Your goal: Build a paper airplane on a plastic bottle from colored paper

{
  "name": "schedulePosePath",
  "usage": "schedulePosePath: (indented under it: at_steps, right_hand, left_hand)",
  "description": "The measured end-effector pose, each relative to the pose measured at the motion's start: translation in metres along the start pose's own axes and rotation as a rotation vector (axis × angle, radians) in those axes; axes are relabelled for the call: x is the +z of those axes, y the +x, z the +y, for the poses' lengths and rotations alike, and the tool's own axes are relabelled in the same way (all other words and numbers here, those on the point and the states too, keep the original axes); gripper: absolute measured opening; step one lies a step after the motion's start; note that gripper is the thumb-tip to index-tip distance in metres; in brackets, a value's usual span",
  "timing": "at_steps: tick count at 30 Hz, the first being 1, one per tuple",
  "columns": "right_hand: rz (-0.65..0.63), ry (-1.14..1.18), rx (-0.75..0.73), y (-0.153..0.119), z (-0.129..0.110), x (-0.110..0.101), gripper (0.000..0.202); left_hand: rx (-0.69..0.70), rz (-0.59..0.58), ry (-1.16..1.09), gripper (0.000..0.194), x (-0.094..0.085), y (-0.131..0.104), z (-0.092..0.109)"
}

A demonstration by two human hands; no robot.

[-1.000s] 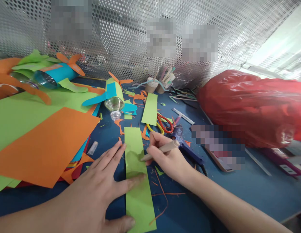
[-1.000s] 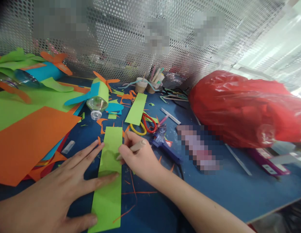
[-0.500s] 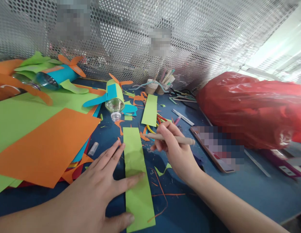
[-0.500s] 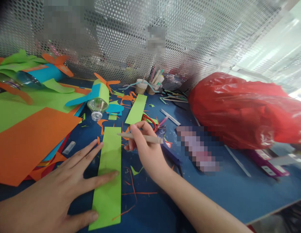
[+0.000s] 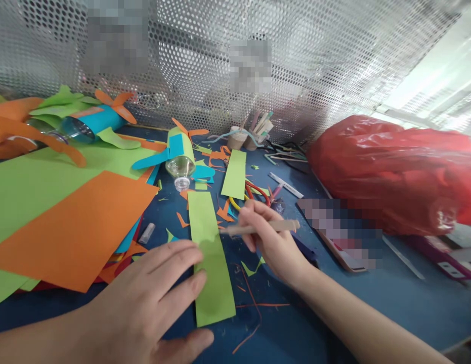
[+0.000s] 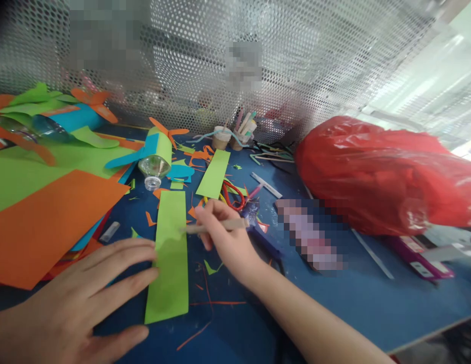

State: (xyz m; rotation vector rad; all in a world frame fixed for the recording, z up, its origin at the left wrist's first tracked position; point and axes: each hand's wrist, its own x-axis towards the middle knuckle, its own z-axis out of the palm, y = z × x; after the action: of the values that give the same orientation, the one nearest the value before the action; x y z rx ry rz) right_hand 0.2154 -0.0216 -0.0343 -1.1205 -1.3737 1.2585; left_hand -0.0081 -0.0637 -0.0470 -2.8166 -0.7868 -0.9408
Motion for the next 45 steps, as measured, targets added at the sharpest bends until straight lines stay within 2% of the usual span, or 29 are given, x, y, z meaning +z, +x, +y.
schedulePosePath:
  at_steps: [4, 8, 18, 24, 28, 37, 45]
  right_hand:
    - [-0.147, -0.03, 0.1, -0.006, 0.0, 0.008, 0.026]
    - [-0.112, -0.054, 0.097, -0.007, 0.004, 0.013, 0.026]
    - [-0.083, -0.187, 0.048, -0.008, 0.01, 0.014, 0.022]
    - [-0.099, -0.222, 0.023, -0.009, 0.012, 0.016, 0.022]
    - [-0.107, -0.247, 0.026, -0.009, 0.012, 0.015, 0.024]
    - [-0.26, -0.144, 0.091, -0.011, 0.008, 0.013, 0.024]
    - [-0.375, -0.048, 0.252, -0.011, 0.005, 0.011, 0.026]
  left_hand:
    - [0.046, 0.0, -0.071, 0.032, -0.005, 0.002, -0.002]
    - [-0.001, -0.06, -0.104, 0.033, -0.003, 0.002, -0.005]
    - [-0.005, -0.04, -0.095, 0.03, -0.002, 0.005, -0.005]
    - [-0.061, -0.058, -0.163, 0.024, 0.001, 0.004, -0.007]
    - [-0.112, -0.027, -0.19, 0.023, 0.002, 0.003, -0.005]
    - [-0.032, -0.141, -0.201, 0.029, -0.003, 0.004, -0.012]
    - [-0.022, -0.149, -0.196, 0.032, -0.006, 0.006, -0.011]
